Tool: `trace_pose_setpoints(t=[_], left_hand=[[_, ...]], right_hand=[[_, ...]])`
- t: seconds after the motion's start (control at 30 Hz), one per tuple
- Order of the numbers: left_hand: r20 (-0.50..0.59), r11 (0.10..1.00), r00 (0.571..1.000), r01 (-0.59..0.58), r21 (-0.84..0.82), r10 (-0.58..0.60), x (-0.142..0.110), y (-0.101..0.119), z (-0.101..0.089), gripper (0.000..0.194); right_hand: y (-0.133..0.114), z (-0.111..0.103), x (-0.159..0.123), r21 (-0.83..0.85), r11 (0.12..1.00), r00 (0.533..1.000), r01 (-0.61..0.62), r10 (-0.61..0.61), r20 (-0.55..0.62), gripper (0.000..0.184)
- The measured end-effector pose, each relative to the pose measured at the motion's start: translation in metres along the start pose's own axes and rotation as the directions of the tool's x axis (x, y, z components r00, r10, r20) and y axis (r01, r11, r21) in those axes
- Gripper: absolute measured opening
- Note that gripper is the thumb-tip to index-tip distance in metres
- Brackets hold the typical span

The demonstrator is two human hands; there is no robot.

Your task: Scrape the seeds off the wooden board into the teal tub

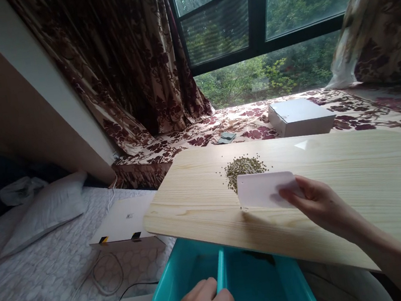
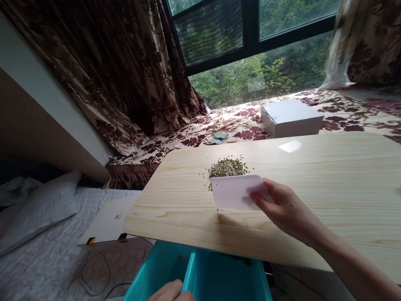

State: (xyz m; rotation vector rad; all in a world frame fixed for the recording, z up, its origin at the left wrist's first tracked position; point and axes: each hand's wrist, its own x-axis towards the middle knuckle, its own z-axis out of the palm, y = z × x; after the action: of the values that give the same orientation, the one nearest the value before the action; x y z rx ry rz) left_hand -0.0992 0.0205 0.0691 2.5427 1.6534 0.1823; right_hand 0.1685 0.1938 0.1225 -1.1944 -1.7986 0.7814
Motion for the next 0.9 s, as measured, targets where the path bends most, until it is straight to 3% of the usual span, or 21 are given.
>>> trace_pose_setpoints(t=[0.47,0.63,0.77,0.83,0.9], left_hand=[[0.041,0.999,0.999,0.018,-0.047,-0.016,-0.003,-0.006,0.0,0.034],[-0.059,0.996,0.997,0.044,-0.078,-0.048,-0.005,-0.004,-0.006,0.034],[-0.037,0.997,0.998,0.047,-0.069,-0.049,-0.001,-0.002,-0.009,0.035],[-0.04,1.0,0.999,0.012,-0.019,-0.012,0.002,-0.001,-0.005,0.037],[-0.055,0.997,0.996,-0.063,0.043,0.065,0.004,0.003,0.004,0.036]], right_hand=[[0.001,0.01,-0.002,0.046,0.999,1.0,-0.004,0.003,0.02,0.028],[0.006,0.003,-0.013,0.159,0.984,0.98,-0.08,0.05,0.19,0.031],[0.005,-0.009,-0.026,0.202,0.954,0.915,-0.221,0.131,0.381,0.036],[0.007,-0.017,-0.029,0.214,0.942,0.918,-0.257,0.168,0.36,0.036],[0.01,-0.023,-0.028,0.247,0.938,0.958,-0.243,0.191,0.216,0.037]])
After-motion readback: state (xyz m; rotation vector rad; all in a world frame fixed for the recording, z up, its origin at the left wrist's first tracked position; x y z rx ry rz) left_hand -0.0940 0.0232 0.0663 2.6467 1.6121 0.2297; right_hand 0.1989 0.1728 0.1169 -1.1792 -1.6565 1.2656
